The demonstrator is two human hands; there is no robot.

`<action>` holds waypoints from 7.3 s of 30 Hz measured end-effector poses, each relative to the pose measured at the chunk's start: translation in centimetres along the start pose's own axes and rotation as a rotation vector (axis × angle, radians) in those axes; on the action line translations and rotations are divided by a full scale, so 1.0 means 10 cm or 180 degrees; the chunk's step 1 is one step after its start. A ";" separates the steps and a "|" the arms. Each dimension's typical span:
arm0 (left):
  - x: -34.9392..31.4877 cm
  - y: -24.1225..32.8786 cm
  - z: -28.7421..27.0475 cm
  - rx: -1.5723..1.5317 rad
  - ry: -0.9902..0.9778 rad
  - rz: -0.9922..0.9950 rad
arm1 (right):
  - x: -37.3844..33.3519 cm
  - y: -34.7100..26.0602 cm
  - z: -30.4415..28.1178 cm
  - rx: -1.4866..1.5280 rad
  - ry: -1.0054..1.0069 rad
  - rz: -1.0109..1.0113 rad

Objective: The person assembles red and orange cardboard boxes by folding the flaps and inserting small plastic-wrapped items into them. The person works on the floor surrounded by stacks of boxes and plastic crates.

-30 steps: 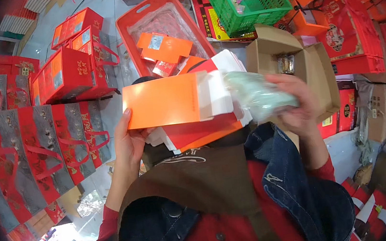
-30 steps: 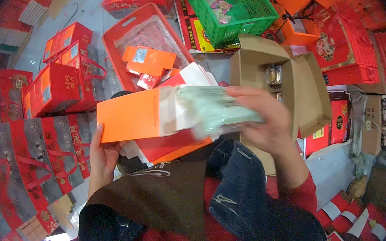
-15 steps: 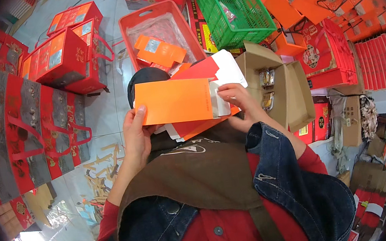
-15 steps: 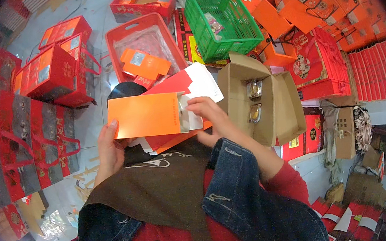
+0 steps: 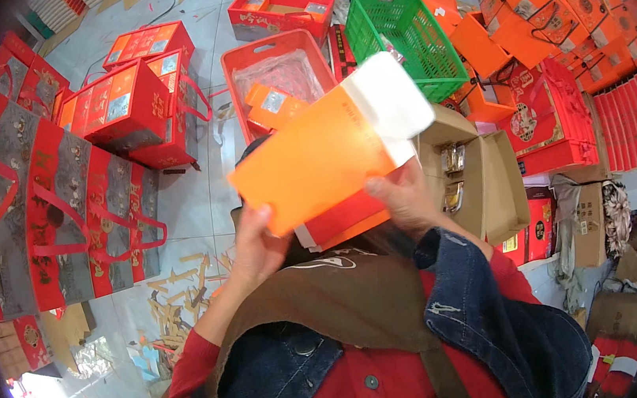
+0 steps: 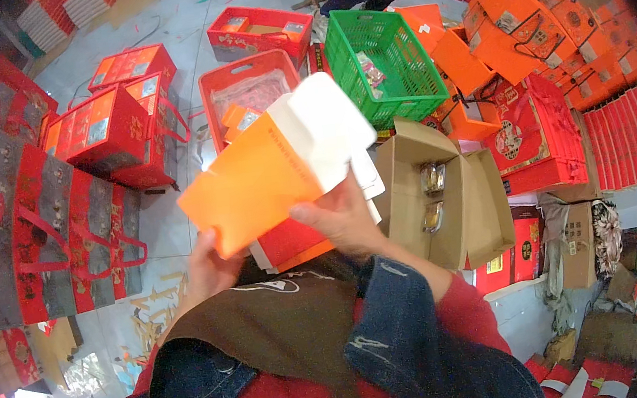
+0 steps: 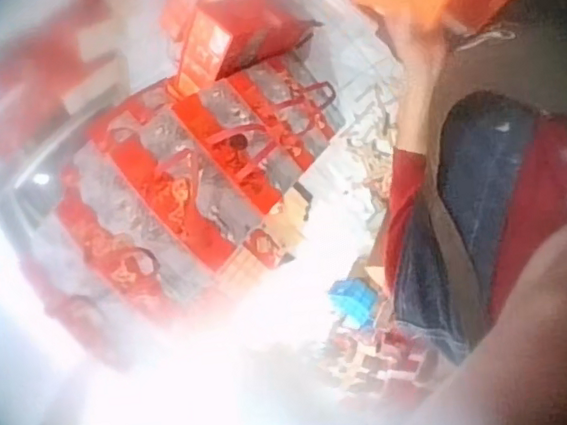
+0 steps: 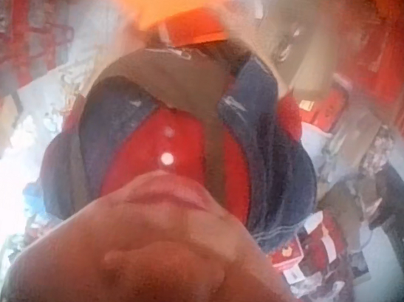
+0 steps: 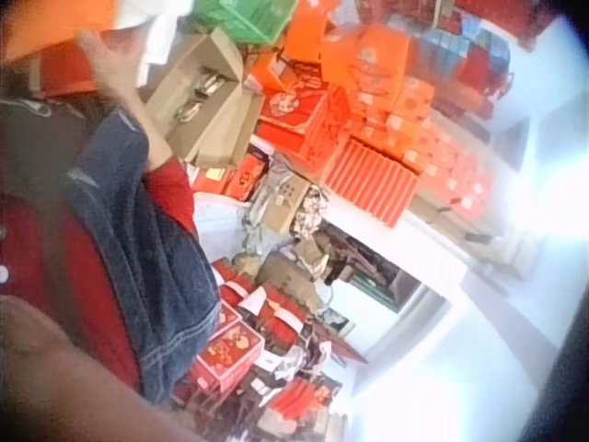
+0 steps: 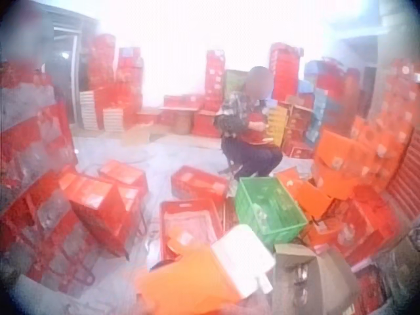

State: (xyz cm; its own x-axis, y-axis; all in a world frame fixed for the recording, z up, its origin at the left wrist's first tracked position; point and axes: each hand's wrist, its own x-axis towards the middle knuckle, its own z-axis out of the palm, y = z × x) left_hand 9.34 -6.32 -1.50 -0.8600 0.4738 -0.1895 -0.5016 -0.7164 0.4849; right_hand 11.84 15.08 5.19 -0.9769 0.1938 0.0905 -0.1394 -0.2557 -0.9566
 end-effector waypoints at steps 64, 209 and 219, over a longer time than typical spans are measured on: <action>0.73 -0.30 0.27 0.2582 -0.0485 0.0665 | 0.74 -0.04 -0.40 -0.1933 -0.2006 0.0312; 0.52 -0.25 0.54 0.2242 -0.0771 0.0753 | 0.44 -0.15 -0.50 -0.0734 -0.1790 0.0265; 0.63 -0.17 0.48 0.2661 -0.0718 0.0679 | 0.43 0.00 -0.61 0.0404 -0.0727 0.0407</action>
State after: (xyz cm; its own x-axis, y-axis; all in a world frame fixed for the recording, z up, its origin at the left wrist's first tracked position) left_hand 5.24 0.34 0.56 -0.8440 0.5258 0.1056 -0.0247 -0.2349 0.9717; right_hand 8.61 21.68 3.86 -0.9970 -0.0621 0.0452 -0.0179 -0.3837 -0.9233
